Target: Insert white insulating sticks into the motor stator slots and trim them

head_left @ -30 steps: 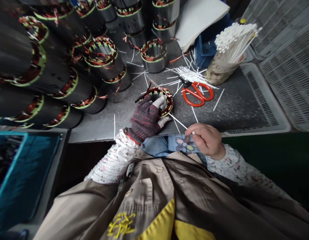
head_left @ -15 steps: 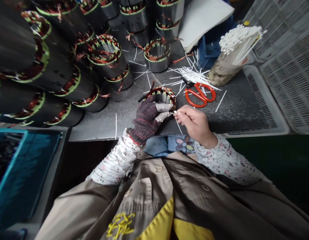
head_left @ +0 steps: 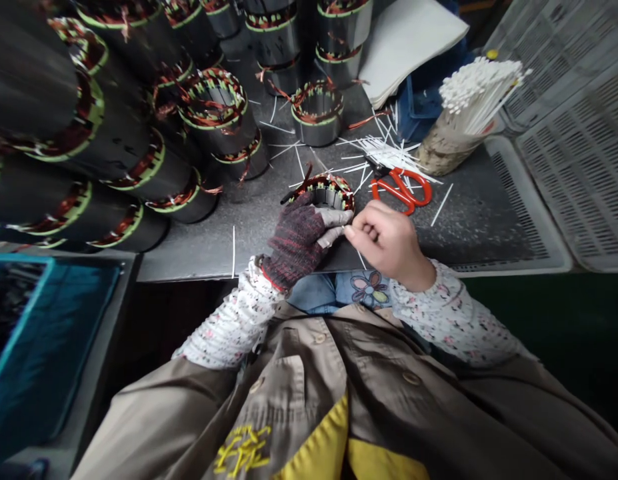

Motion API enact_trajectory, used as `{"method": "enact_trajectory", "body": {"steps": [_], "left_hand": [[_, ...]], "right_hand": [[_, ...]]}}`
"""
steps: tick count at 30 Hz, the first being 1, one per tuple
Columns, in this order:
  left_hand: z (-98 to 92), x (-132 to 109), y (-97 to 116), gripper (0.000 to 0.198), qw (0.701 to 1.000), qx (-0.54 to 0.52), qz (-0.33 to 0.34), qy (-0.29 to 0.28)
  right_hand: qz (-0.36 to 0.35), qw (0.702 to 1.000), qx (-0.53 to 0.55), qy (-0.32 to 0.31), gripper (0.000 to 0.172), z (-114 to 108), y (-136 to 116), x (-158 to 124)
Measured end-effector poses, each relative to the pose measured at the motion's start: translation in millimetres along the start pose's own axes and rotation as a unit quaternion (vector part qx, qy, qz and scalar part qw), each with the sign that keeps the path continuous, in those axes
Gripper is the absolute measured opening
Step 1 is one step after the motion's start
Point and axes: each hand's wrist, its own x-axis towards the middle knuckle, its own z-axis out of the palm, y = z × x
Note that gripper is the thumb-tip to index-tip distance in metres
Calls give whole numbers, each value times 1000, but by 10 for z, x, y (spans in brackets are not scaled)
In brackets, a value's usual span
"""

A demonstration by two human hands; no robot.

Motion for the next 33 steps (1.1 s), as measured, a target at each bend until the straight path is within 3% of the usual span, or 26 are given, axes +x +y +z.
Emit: {"method": "enact_trajectory", "body": {"steps": [3,7,10,12,16,21,24,26,28,30,33], "left_hand": [[-6,12,34,27,998,54,13,4],[1,8,49,23,997,75,21,5],[5,-17,21,24,995,95,8,15],[2,-24,11,25,993,115,-3,-16],[5,9,43,28,989,133,-3,-65],[19,39,70,30,986,142,33,-80],[-7,17,45,29,988,141,25,-56],[-30,-1,32,28,991,125,26,-40],[-40,-6,42,30,991,124,29,-34],[-34,10,74,42,983,173,28,-48],[-15,63,131,52,954,274,19,-120]], "right_hand": [[-13,998,20,-49,37,-152,-137,25],[-4,986,159,-55,37,-361,-234,37],[34,950,292,-104,45,-398,-197,-38],[93,915,367,-139,47,-406,-159,-110],[147,894,419,-64,44,-377,-119,-58],[159,896,413,26,47,76,-129,418],[150,940,304,38,51,158,-39,517],[109,982,144,48,46,-6,118,451],[97,992,-77,6,30,-256,340,366],[133,945,-279,-110,7,-466,576,338],[175,869,-397,-238,46,-575,827,441]]}}
